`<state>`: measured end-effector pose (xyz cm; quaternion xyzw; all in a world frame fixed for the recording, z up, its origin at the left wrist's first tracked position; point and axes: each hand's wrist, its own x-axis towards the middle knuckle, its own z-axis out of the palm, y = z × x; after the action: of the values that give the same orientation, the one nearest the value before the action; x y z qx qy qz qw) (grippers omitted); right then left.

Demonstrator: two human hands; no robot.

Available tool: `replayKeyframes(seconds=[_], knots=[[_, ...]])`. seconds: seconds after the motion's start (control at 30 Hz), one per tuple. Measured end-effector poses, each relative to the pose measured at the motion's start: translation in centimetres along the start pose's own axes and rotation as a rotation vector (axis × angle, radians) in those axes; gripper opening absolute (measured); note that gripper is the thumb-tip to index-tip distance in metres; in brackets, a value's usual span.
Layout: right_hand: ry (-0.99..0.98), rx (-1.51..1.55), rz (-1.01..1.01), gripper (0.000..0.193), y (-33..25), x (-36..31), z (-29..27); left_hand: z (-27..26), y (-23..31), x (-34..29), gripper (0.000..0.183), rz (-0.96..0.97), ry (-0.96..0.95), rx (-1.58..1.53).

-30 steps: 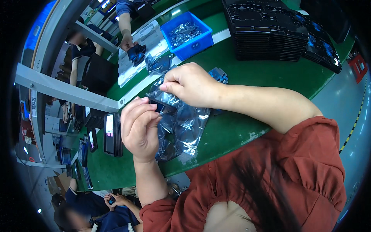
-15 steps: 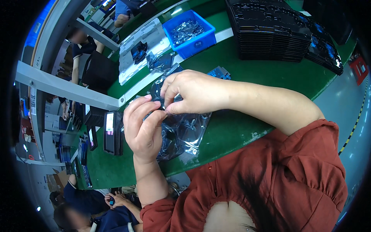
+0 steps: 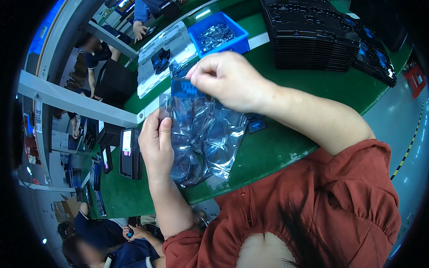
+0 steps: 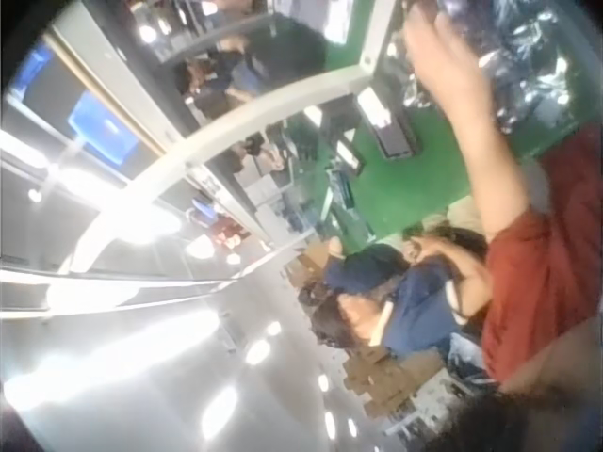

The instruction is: The person repeatedly picks up small blue electronic components from a pile, places them into silver anti-static bags, and stacks the sealed packages on the green workbench. The task involves continuous manual handling of the components and packaging materials.

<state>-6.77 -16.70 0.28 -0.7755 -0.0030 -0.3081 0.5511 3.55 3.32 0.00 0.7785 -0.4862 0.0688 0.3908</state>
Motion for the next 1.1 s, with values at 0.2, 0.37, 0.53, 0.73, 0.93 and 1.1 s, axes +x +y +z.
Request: replayKeyframes(seconds=[0.2,0.37,0.53,0.73,0.93,1.1], knots=[[0.070,0.066,0.281,0.021,-0.1,2.1,-4.1,-2.4,-3.2,0.4,0.023,-0.257,-0.014,-0.084],[-0.320,-0.299,0.565,0.018,1.1,2.0,-6.3,-5.0,-7.8,0.5,0.032,-0.370,-0.067,-0.003],[-0.366,-0.972,0.147,0.020,1.8,1.7,-5.6,-5.4,-8.5,0.3,0.036,-0.533,-0.095,0.270],[-0.537,-1.000,0.204,0.026,2.5,5.2,-0.6,-5.4,-9.0,0.8,0.035,-0.461,0.007,0.477],[-0.886,-1.102,0.097,0.072,6.2,7.9,2.8,-4.9,-9.6,0.7,0.036,-0.492,0.018,0.419],[-0.905,-1.143,0.227,0.084,4.7,7.6,4.0,-5.3,-8.8,0.6,0.025,-0.339,0.017,0.359]])
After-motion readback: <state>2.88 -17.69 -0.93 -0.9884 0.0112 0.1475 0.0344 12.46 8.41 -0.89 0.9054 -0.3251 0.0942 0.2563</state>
